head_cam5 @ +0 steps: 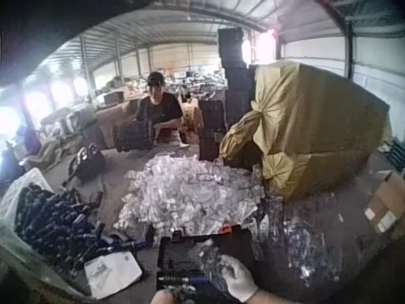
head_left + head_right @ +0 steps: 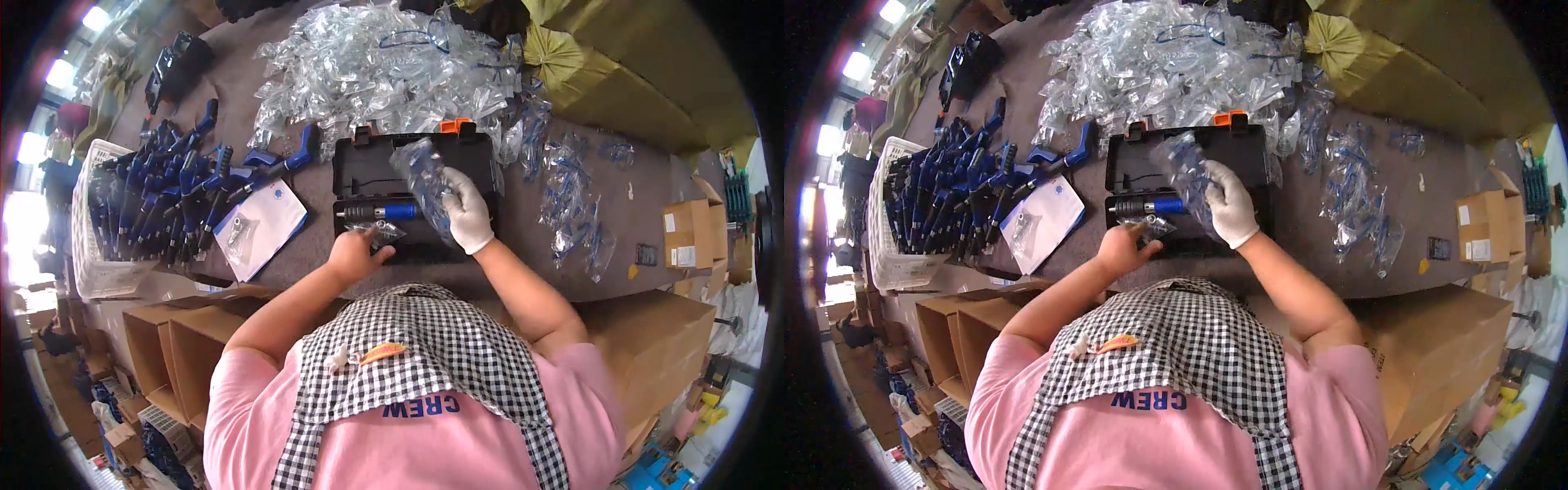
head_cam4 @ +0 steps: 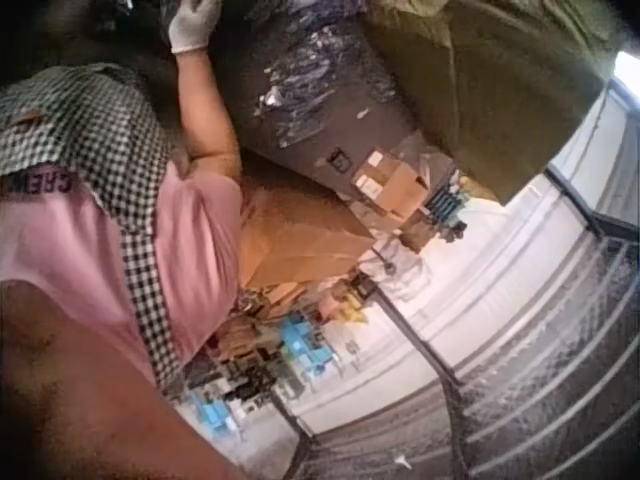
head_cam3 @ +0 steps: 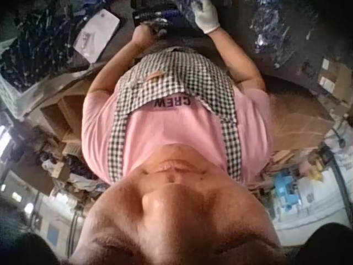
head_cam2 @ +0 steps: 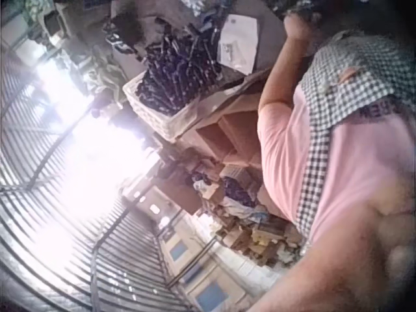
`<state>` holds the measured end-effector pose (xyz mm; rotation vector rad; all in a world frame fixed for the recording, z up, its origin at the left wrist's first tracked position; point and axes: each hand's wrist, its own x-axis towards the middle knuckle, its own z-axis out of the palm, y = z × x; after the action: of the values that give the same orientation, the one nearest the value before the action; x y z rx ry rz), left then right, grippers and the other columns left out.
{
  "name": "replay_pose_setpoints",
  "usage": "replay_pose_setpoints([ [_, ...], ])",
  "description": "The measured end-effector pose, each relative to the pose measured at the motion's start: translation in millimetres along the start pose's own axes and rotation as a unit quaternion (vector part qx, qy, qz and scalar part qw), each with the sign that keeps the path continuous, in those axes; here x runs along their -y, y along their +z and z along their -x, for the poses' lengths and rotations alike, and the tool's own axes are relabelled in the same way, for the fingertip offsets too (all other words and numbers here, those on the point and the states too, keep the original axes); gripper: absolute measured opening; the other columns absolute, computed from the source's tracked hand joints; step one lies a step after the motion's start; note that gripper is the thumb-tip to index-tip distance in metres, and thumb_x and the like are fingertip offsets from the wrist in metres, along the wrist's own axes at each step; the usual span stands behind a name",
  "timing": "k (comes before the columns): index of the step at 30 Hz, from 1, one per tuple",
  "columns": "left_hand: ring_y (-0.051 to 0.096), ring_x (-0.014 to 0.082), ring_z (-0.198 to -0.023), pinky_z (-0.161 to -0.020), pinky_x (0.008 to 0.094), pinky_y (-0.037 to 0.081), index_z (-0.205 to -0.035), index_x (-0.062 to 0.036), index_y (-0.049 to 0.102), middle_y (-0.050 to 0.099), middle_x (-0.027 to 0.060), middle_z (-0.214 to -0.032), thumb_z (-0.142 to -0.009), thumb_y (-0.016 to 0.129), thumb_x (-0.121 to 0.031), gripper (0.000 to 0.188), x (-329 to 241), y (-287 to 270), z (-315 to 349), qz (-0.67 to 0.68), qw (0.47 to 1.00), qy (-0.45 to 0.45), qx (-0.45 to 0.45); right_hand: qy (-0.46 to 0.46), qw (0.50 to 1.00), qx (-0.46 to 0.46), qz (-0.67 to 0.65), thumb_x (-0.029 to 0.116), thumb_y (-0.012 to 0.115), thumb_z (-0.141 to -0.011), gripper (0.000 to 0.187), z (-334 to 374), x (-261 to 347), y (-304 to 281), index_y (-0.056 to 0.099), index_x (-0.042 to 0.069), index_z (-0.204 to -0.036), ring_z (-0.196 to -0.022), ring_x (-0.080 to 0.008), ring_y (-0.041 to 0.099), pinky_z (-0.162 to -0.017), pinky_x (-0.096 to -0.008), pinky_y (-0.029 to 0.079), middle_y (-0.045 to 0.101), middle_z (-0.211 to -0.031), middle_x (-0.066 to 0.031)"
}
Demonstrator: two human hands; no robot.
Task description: Packing hand tools into plastic cases and then into cardboard shipping boxes.
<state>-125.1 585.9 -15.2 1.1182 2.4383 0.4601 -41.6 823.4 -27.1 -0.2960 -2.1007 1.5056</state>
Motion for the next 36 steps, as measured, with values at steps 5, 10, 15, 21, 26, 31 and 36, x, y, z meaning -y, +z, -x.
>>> replay_pose_setpoints([
  [5, 0.067, 0.0307, -0.073, -0.061, 0.0444, 0.054, -0.093, -0.0072, 0.067, 0.068, 0.0126, -0.078, -0.088, 0.058, -0.032, 0.026, 20.2, 44.9, 11.8, -0.157, 0.985, 0.029, -0.058, 0.212, 0.872, -0.138, -0.418, -0.010, 0.056, -0.084, 0.021, 23.2, -11.1, 23.3, 0.055, 0.003, -0.101, -0.074, -0.0136, 0.063, -0.072, -0.0279, 0.053, 0.066, -0.090, -0.0070],
  [10, 0.068, 0.0234, -0.073, -0.057, 0.0373, 0.053, -0.069, -0.0145, 0.069, 0.068, 0.0073, -0.076, -0.078, 0.063, -0.024, 0.014, 7.6, 19.2, -2.1, -0.284, 0.959, 0.010, -0.003, 0.258, 0.838, -0.120, -0.465, -0.008, 0.057, -0.085, 0.022, 32.7, -7.4, 11.2, 0.056, 0.005, -0.104, -0.093, -0.0231, 0.064, -0.090, -0.0436, 0.051, 0.064, -0.099, -0.0091],
  [15, 0.066, 0.0301, -0.088, -0.075, 0.0420, 0.053, -0.103, -0.0055, 0.066, 0.067, 0.0145, -0.099, -0.076, 0.072, -0.025, 0.034, -34.0, -15.8, -13.4, -0.087, 0.992, -0.024, -0.094, 0.298, 0.789, -0.094, -0.530, -0.006, 0.056, -0.085, 0.025, 41.6, 1.7, 12.5, 0.055, 0.007, -0.107, -0.096, -0.0231, 0.062, -0.089, -0.0430, 0.050, 0.063, -0.100, -0.0073],
  [21, 0.060, 0.0357, -0.112, -0.094, 0.0403, 0.048, -0.137, 0.0033, 0.042, 0.059, 0.0242, -0.122, -0.077, 0.076, -0.030, 0.076, -27.0, 4.2, -28.5, 0.341, 0.937, 0.036, -0.066, 0.203, 0.903, -0.038, -0.376, -0.007, 0.052, -0.088, 0.021, 36.2, 31.7, 8.4, 0.057, 0.004, -0.105, -0.089, -0.0149, 0.062, -0.082, -0.0277, 0.050, 0.064, -0.100, -0.0060],
  [26, 0.056, 0.0398, -0.115, -0.097, 0.0416, 0.046, -0.139, 0.0052, 0.039, 0.056, 0.0260, -0.126, -0.076, 0.075, -0.020, 0.077, -56.2, -15.7, -46.9, 0.176, 0.973, 0.140, -0.060, 0.280, 0.919, 0.029, -0.276, 0.001, 0.061, -0.087, 0.023, 49.6, 18.7, 11.8, 0.061, 0.003, -0.110, -0.093, -0.0152, 0.063, -0.084, -0.0291, 0.050, 0.066, -0.105, -0.0056],
  [31, 0.059, 0.0347, -0.096, -0.083, 0.0413, 0.051, -0.119, 0.0002, 0.055, 0.062, 0.0180, -0.107, -0.072, 0.069, -0.020, 0.053, -20.3, -1.9, -52.7, -0.047, 0.975, 0.204, -0.078, 0.198, 0.973, -0.113, 0.031, 0.009, 0.079, -0.071, 0.068, 54.3, 10.1, -30.1, 0.044, 0.000, -0.129, -0.102, -0.0258, 0.062, -0.083, -0.0354, 0.051, 0.058, -0.117, -0.0135],
  [36, 0.058, 0.0304, -0.087, -0.072, 0.0417, 0.052, -0.106, -0.0060, 0.067, 0.057, 0.0111, -0.096, -0.073, 0.064, -0.020, 0.037, -25.4, 44.2, -59.9, -0.017, 0.972, 0.201, -0.118, -0.136, 0.906, 0.204, 0.346, 0.010, 0.072, -0.069, 0.056, 52.8, 23.2, -22.4, 0.057, 0.003, -0.122, -0.111, -0.0359, 0.053, -0.099, -0.0432, 0.043, 0.055, -0.124, -0.0159],
])
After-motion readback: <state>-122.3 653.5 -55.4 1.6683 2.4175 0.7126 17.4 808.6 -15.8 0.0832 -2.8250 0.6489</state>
